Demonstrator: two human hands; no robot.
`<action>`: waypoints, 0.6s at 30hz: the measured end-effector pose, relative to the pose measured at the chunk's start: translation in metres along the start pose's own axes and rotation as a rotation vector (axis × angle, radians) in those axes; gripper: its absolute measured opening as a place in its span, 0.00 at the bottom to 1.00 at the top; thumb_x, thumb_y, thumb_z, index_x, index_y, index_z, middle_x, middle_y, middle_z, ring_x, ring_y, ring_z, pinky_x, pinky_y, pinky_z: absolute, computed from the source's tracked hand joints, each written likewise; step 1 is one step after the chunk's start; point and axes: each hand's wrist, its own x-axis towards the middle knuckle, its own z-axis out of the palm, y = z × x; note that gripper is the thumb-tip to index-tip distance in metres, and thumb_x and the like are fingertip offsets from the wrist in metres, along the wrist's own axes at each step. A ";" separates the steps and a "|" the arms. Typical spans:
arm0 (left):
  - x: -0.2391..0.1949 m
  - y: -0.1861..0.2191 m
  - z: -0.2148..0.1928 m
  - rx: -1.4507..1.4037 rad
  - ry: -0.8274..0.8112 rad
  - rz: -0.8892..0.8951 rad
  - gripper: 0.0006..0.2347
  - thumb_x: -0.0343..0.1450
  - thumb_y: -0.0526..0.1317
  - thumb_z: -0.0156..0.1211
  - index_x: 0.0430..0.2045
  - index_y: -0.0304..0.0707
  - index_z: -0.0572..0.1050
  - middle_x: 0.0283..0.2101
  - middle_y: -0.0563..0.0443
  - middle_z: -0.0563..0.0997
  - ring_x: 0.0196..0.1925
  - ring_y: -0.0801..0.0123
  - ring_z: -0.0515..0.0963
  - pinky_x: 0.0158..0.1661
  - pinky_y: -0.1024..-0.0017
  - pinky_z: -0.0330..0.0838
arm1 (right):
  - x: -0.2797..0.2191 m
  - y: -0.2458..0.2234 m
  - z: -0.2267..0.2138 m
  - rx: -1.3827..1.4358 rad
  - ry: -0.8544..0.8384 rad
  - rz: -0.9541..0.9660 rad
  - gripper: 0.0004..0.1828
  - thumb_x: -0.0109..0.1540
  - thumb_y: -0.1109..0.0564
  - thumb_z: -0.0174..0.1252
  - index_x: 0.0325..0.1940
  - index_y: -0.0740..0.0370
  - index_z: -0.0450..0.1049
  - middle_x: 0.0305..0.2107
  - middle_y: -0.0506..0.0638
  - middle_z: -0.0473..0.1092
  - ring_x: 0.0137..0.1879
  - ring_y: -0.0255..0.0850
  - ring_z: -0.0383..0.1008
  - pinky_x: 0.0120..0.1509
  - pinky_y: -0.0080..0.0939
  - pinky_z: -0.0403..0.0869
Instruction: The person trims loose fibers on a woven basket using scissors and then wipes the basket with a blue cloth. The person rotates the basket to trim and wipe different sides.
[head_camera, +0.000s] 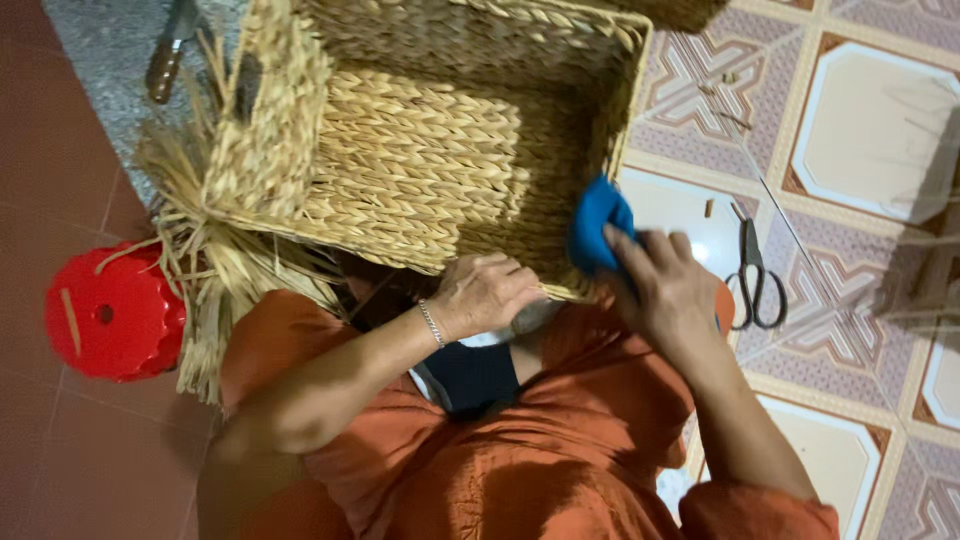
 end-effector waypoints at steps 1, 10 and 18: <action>0.001 0.000 0.001 0.016 -0.017 -0.030 0.10 0.73 0.45 0.62 0.27 0.39 0.76 0.28 0.46 0.79 0.34 0.54 0.81 0.37 0.59 0.75 | -0.004 -0.007 -0.005 -0.002 0.002 -0.022 0.27 0.57 0.56 0.70 0.61 0.57 0.77 0.40 0.54 0.71 0.42 0.52 0.70 0.41 0.49 0.72; -0.005 -0.022 -0.037 0.147 -0.220 -0.141 0.18 0.70 0.55 0.59 0.22 0.37 0.82 0.24 0.44 0.82 0.31 0.51 0.81 0.37 0.50 0.73 | 0.031 0.022 0.006 -0.092 0.069 0.001 0.23 0.58 0.54 0.72 0.58 0.53 0.79 0.40 0.53 0.73 0.44 0.53 0.71 0.45 0.50 0.73; -0.016 -0.050 -0.003 0.015 -0.283 -0.182 0.23 0.76 0.56 0.52 0.20 0.35 0.78 0.19 0.42 0.77 0.21 0.54 0.77 0.28 0.59 0.72 | 0.105 0.087 0.028 -0.156 0.221 -0.044 0.18 0.66 0.57 0.72 0.59 0.53 0.78 0.44 0.53 0.74 0.47 0.52 0.71 0.52 0.50 0.73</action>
